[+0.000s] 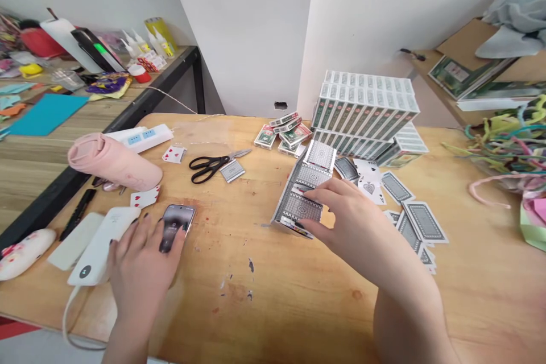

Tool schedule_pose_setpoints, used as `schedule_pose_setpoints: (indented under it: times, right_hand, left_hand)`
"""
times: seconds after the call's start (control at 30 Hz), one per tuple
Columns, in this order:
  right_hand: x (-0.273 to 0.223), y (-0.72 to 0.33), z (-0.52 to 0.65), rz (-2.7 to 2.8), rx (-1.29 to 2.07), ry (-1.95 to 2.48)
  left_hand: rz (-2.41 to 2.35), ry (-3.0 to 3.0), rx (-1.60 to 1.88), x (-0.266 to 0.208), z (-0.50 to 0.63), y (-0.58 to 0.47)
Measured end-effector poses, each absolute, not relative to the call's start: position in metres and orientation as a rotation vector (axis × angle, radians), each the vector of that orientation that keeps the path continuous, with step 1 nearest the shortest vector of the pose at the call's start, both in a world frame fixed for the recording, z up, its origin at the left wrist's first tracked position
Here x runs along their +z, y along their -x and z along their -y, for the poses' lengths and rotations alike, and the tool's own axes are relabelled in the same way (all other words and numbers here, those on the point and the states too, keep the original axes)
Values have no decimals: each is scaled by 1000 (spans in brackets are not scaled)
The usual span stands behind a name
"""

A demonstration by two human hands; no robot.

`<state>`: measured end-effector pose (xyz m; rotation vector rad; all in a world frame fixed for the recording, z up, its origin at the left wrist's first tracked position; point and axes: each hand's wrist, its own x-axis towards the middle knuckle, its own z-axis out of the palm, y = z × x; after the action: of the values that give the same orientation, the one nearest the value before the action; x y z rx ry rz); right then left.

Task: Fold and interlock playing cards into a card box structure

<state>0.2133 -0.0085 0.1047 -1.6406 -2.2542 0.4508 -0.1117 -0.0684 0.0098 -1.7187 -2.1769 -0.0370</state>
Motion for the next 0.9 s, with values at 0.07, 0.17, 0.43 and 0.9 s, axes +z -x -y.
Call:
schedule_pose_setpoints:
  times: [0.07, 0.17, 0.43, 0.9]
  right_hand:
    - [105, -213, 8, 2260, 451, 1636]
    - [105, -213, 9, 2268, 434, 1640]
    - [105, -213, 11, 2289, 357, 1608]
    - [103, -215, 11, 2286, 360, 1639]
  left_hand:
    - [2225, 1644, 90, 13, 76, 108]
    - [2279, 1622, 300, 15, 86, 104]
    - [2435, 1622, 360, 14, 97, 104]
    - [2513, 1660, 645, 23, 118, 94]
